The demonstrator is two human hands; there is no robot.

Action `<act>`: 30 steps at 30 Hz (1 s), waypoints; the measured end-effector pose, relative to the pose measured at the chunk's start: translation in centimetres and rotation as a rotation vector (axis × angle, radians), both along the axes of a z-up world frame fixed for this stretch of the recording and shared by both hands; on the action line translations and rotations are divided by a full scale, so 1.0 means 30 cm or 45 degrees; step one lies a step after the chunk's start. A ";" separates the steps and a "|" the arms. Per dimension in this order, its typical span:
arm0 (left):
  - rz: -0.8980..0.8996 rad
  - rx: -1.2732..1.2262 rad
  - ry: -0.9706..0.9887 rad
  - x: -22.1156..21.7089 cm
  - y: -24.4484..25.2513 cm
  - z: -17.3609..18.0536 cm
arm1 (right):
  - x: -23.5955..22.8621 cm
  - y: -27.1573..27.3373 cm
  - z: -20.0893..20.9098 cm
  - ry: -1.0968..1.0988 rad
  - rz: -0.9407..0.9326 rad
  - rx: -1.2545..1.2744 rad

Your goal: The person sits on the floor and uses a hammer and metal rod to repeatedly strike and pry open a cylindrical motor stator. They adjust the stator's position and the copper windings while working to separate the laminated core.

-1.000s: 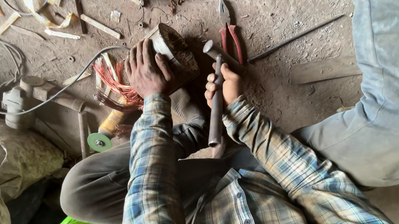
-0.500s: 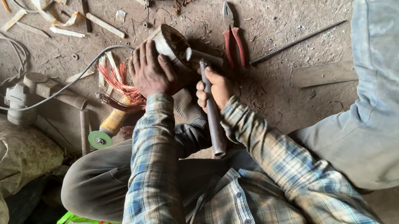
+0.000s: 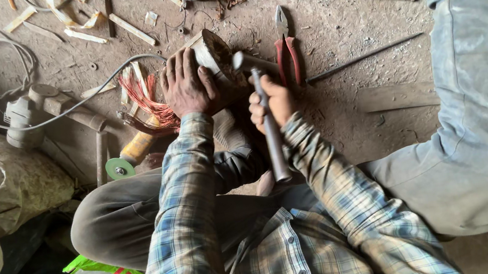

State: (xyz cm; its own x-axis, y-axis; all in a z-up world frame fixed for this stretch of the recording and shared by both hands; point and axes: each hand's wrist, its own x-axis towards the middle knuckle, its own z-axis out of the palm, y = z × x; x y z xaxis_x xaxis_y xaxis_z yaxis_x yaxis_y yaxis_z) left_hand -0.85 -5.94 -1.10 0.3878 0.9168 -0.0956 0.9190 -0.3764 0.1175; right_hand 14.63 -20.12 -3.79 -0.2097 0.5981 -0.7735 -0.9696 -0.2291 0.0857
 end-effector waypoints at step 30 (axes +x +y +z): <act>-0.011 -0.057 -0.035 -0.010 -0.015 0.029 | 0.079 0.055 0.123 -1.096 0.269 -0.018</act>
